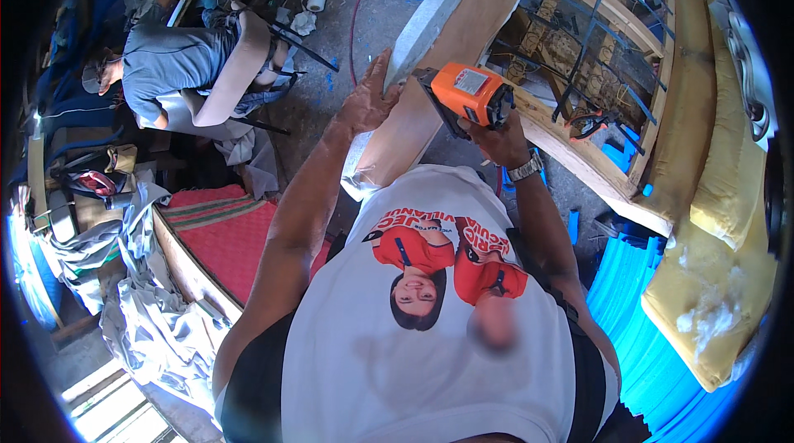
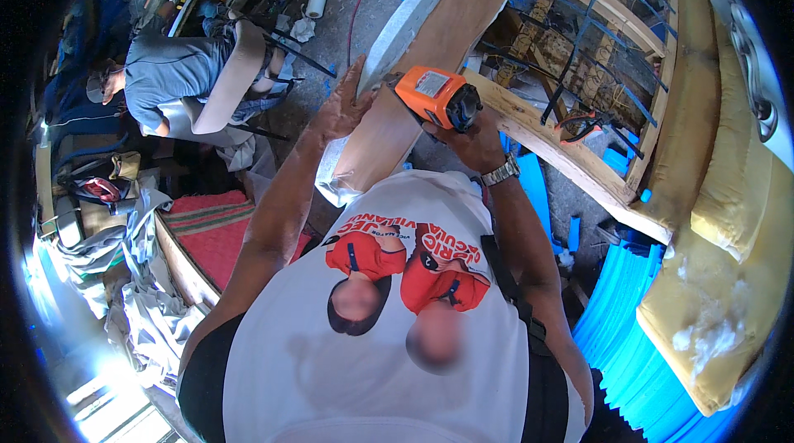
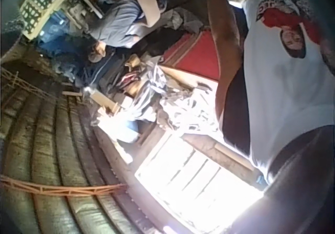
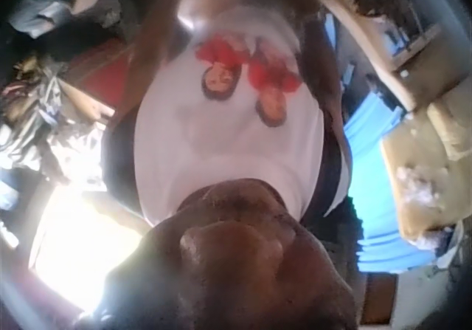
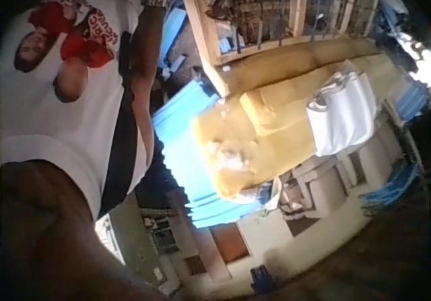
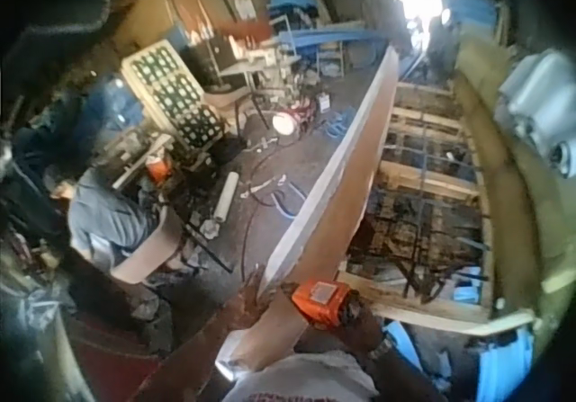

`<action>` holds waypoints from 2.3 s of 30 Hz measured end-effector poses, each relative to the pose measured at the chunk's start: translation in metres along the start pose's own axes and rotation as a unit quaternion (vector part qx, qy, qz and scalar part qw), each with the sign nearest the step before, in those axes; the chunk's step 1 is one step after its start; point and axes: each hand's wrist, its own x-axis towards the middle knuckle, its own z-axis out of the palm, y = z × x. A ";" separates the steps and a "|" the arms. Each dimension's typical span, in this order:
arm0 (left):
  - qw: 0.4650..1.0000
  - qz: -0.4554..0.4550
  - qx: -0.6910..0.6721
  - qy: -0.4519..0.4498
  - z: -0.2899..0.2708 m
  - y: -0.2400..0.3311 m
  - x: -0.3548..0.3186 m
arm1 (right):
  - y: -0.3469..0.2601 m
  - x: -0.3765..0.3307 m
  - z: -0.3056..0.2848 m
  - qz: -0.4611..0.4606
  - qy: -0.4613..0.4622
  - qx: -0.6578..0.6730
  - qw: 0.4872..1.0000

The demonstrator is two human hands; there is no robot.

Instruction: Applying foam padding and stapling it onto a wooden couch frame.

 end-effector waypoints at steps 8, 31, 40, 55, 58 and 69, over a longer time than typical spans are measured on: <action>1.000 0.004 0.020 0.004 -0.002 0.011 -0.003 | 0.019 0.014 0.019 -0.145 -0.029 -0.224 0.963; 0.882 -0.202 -0.419 -0.073 -0.011 -0.032 -0.030 | 0.034 -0.035 0.019 -0.052 -0.134 -0.245 0.959; 0.985 -0.094 -0.136 -0.042 -0.019 0.020 -0.062 | 0.056 -0.093 0.001 0.144 -0.009 -0.288 0.947; 1.000 -0.002 0.014 -0.025 0.008 0.070 -0.073 | 0.091 -0.145 -0.026 0.222 0.060 -0.204 0.952; 1.000 0.016 0.000 -0.017 0.004 0.061 -0.072 | 0.082 -0.136 -0.032 0.153 0.090 -0.135 0.975; 0.966 0.059 -0.224 -0.115 0.019 0.032 0.161 | -0.019 -0.035 -0.072 0.125 0.158 -0.155 0.967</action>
